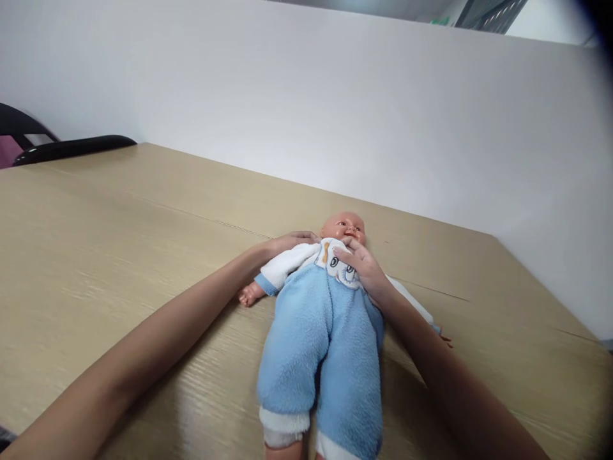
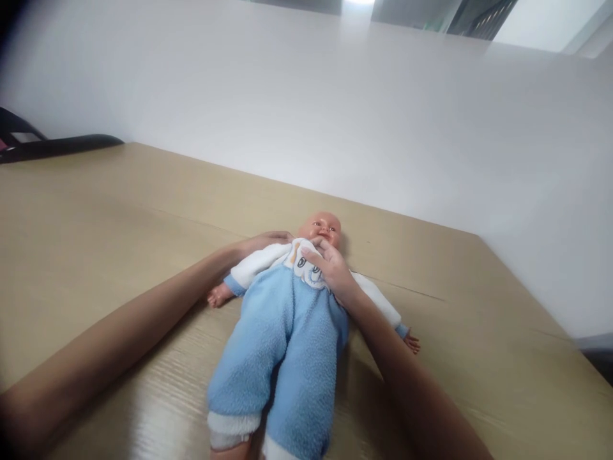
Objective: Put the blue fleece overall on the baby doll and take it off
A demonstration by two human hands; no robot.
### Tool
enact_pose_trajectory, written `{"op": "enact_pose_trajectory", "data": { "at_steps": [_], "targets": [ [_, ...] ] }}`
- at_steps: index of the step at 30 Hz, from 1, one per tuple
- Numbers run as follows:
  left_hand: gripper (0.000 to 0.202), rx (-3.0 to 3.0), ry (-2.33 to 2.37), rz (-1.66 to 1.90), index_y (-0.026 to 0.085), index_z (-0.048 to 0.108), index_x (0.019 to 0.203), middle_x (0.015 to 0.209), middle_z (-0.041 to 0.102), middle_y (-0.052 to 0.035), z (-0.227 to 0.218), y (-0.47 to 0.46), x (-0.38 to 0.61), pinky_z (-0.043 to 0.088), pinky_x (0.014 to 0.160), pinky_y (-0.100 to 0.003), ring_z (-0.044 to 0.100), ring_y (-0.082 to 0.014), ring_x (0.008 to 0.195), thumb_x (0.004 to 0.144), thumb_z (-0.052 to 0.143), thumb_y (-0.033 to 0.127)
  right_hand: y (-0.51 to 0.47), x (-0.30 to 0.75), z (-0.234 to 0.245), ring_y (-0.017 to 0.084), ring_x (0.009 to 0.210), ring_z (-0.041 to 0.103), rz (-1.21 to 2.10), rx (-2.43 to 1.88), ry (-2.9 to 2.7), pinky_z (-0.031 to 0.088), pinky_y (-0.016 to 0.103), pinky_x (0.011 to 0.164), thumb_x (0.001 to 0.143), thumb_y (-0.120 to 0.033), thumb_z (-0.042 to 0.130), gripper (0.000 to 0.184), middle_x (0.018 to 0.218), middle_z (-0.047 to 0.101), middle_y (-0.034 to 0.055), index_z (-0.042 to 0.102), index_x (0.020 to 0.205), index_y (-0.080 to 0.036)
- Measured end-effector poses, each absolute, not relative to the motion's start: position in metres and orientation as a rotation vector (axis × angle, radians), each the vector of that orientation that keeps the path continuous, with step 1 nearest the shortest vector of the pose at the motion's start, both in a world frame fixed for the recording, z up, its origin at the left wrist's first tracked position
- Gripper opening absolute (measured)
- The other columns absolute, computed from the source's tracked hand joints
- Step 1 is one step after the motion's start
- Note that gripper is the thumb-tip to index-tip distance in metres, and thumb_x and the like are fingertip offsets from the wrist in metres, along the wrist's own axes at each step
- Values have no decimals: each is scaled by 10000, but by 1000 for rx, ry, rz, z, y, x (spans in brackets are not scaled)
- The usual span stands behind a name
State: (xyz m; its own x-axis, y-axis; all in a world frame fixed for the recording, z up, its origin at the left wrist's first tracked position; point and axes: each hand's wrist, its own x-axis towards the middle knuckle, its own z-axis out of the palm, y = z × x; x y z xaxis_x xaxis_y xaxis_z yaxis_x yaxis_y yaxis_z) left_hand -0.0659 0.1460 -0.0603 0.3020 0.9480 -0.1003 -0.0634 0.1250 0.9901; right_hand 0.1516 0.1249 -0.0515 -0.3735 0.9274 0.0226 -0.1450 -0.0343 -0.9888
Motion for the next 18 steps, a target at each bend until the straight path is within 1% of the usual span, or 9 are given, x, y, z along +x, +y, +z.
{"op": "enact_pose_trajectory", "data": {
  "at_steps": [2, 4, 7, 9, 10, 12, 15, 17, 18],
  "targets": [
    [227, 1266, 1020, 854, 151, 756, 978, 986, 754, -69, -49, 153, -75, 534, 845, -357, 665, -262, 944, 842, 825, 319, 125, 154, -47, 183, 893, 694, 1484, -940, -1401, 538, 287, 809, 794, -496, 891, 377, 950, 750, -18, 629, 936, -265],
    [263, 1387, 1070, 800, 157, 766, 945, 939, 752, -64, -39, 159, -84, 509, 768, -309, 660, -253, 901, 780, 860, 340, 123, 159, -39, 203, 857, 696, 1355, -1048, -1515, 541, 312, 769, 798, -521, 875, 386, 926, 755, -2, 628, 940, -260],
    [401, 1602, 1108, 755, 177, 748, 1012, 995, 758, -70, -29, 161, -95, 501, 724, -261, 681, -249, 932, 717, 895, 406, 117, 175, -25, 234, 801, 689, 969, -1303, -1813, 515, 345, 710, 854, -540, 802, 328, 898, 764, 23, 681, 958, -254],
    [507, 1700, 1110, 714, 183, 724, 1074, 1031, 763, -67, -26, 160, -102, 504, 730, -247, 696, -252, 953, 657, 925, 391, 109, 188, -20, 260, 819, 698, 682, -1445, -1957, 503, 375, 739, 912, -531, 730, 276, 905, 777, 35, 720, 962, -260],
    [524, 1740, 1118, 685, 186, 718, 1084, 1034, 766, -63, -24, 159, -105, 502, 731, -246, 698, -251, 950, 642, 926, 376, 104, 196, -21, 273, 850, 703, 574, -1481, -1993, 501, 392, 770, 939, -527, 691, 269, 930, 783, 42, 729, 964, -262],
    [454, 1838, 1131, 630, 193, 716, 1085, 1049, 767, -59, -19, 156, -109, 496, 750, -252, 694, -250, 960, 688, 876, 344, 91, 214, -28, 300, 922, 699, 408, -1479, -2013, 502, 429, 835, 969, -538, 636, 296, 983, 778, 70, 720, 978, -254],
    [268, 2066, 1160, 581, 192, 707, 1079, 1098, 749, -71, -7, 147, -103, 489, 820, -289, 674, -257, 1009, 815, 705, 242, 65, 248, -48, 339, 1000, 664, 178, -1428, -2019, 499, 498, 921, 954, -557, 629, 334, 1049, 734, 117, 685, 1030, -237],
    [246, 2265, 1204, 628, 179, 689, 1102, 1133, 718, -95, 4, 135, -87, 480, 902, -335, 642, -278, 1080, 874, 598, 184, 45, 273, -64, 369, 1089, 648, 91, -1453, -2031, 482, 551, 994, 931, -547, 661, 363, 1158, 714, 127, 668, 1138, -249],
    [254, 2361, 1212, 671, 169, 677, 1123, 1153, 701, -111, 8, 128, -76, 472, 944, -362, 621, -291, 1119, 896, 561, 170, 36, 286, -71, 389, 1138, 638, 86, -1465, -2041, 476, 577, 1019, 907, -551, 693, 428, 1222, 701, 134, 648, 1215, -257]
  ]
}}
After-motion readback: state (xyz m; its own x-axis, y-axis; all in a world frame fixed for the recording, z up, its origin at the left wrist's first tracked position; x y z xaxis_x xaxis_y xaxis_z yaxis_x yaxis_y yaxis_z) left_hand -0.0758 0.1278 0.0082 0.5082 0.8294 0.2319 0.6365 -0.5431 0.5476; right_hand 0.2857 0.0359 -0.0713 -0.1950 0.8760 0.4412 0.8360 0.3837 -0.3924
